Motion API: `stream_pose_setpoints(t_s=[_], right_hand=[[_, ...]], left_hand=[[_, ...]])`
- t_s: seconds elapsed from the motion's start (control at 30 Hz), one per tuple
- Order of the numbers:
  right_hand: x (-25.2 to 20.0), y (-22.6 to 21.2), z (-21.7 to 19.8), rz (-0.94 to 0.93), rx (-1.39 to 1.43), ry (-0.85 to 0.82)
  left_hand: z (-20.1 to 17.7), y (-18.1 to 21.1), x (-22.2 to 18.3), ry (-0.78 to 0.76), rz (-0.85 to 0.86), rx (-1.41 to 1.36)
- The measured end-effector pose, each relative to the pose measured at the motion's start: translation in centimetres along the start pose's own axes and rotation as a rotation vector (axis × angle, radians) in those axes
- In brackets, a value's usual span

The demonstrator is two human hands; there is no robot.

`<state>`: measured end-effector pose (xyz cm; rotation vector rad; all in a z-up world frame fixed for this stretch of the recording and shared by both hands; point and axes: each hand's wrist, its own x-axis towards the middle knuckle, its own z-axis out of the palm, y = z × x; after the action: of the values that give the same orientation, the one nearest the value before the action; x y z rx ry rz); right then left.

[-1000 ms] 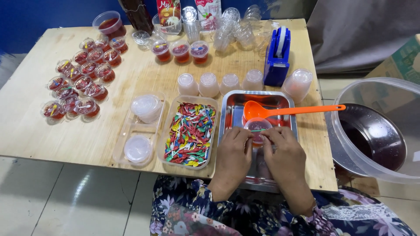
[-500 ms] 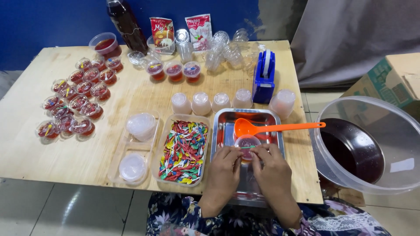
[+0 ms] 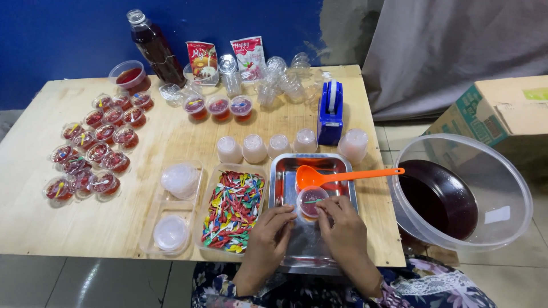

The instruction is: The person fills small cups with a dark liquid using a ladle, places small colorful items into one cup by hand, and then seals a cup using a tape dispenser.

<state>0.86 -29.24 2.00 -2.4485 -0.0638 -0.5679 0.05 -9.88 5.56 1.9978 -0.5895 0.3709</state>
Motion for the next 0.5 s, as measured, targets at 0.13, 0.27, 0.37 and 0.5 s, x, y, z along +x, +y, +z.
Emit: stream_pose_setpoints(t_s=[0.13, 0.27, 0.37, 0.5], right_hand=[[0.3, -0.2, -1.1, 0.004, 0.089, -0.031], [0.7, -0.1, -1.8, 0.028, 0.146, -0.12], [1.1, 0.2, -2.3, -0.049, 0.174, -0.084], [4.3, 0.3, -4.8, -0.114, 0.165, -0.079]], left_hand=[[-2.3, 0.3, -1.0, 0.026, 0.012, -0.001], [-3.9, -0.2, -0.8, -0.012, 0.006, -0.023], [-4.6, 0.1, 0.0, -0.043, 0.0, -0.023], [-4.9, -0.8, 2.7, -0.138, 0.137, 0.002]])
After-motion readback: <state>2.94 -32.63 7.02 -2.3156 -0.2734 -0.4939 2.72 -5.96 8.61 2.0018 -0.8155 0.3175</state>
